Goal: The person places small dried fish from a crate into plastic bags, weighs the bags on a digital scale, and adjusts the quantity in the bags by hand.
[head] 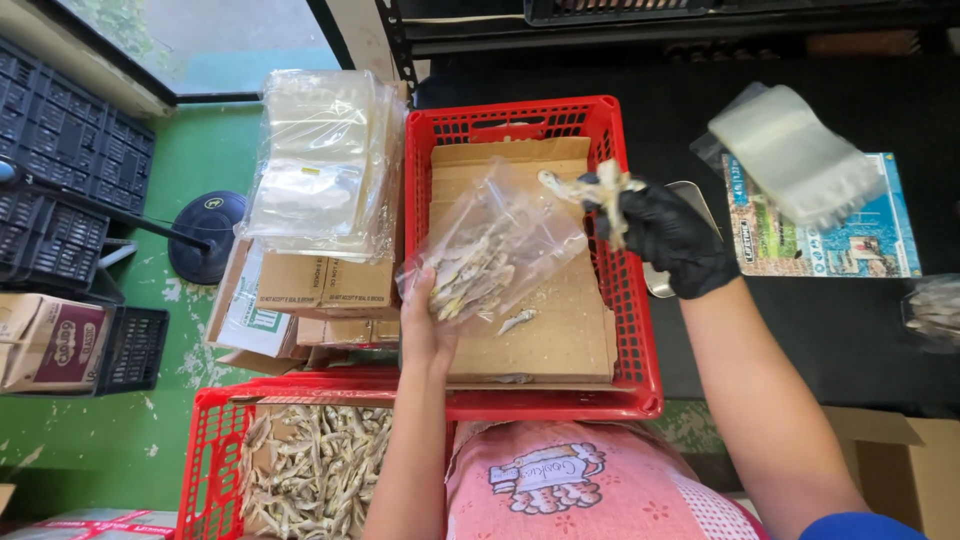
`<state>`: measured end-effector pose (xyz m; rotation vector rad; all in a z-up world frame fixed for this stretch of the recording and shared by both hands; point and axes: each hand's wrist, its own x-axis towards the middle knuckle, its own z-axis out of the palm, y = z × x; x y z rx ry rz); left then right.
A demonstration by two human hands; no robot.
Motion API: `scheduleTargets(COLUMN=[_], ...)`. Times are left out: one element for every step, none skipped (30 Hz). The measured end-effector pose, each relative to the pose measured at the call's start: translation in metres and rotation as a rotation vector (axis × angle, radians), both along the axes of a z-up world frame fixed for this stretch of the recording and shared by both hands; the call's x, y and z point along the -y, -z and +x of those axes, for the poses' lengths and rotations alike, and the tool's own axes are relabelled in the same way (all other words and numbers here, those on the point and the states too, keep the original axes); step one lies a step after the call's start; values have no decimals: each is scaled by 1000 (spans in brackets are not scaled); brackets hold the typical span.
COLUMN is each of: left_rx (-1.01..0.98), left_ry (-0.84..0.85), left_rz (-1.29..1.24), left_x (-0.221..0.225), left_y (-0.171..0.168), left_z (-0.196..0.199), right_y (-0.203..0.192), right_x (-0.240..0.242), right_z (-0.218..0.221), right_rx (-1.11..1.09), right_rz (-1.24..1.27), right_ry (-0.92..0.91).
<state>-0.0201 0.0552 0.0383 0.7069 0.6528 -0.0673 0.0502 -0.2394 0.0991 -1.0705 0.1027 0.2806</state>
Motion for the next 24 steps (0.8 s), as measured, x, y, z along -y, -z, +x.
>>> scheduleTargets(left_rx=[1,53,106,106,159,216,219,267,315,315,308,297,294,310,327,328,342,354,354,371,389,389,358,330], left_ry=[3,9,15,20,29,37,39,66,92,92,148,205,205,222,240,235,222,207,200,198,195,190,206,225], left_rz=[0,79,157,157,207,258,259,322,385,385,465,545,545,559,573,574,565,555,556,556,556,558,561,564], left_x=[-2,-3,-5,-5,-4,-5,-4,-2,-1,-2,-4,-6,-6,-6,-6,-9,-12,-15,-7,0,7,6,5,4], left_y=[3,6,9,17,24,32,19,5,-8,-2,3,9,13,17,21,49,77,105,69,33,-2,0,2,5], left_z=[1,2,3,6,10,14,13,12,10,12,13,13,16,20,23,30,36,42,33,22,11,10,10,9], right_y=[0,-1,-1,4,8,12,9,6,2,-10,-23,-35,-51,-66,-81,-77,-73,-69,-66,-63,-59,-62,-66,-69], right_x=[6,12,18,18,17,16,17,18,18,13,8,3,-4,-12,-20,-17,-15,-13,-13,-13,-14,-17,-21,-24], right_z=[-2,-5,-7,-7,-6,-5,-6,-9,-11,-13,-16,-19,-24,-28,-32,-33,-33,-34,-35,-37,-38,-41,-44,-48], right_rx=[1,12,23,23,52,84,86,78,69,70,55,36,34,41,48,52,9,-35,-32,-93,-154,-152,-158,-163], right_rz=[0,18,36,36,-74,-183,-183,-285,-387,-387,-464,-540,-540,-567,-594,-594,-551,-509,-510,-465,-420,-420,-376,-333], right_ry=[3,-11,-25,-20,-112,-206,-203,-210,-216,-216,-224,-233,-234,-237,-239,-241,-230,-222,-227,-211,-195,-200,-210,-216])
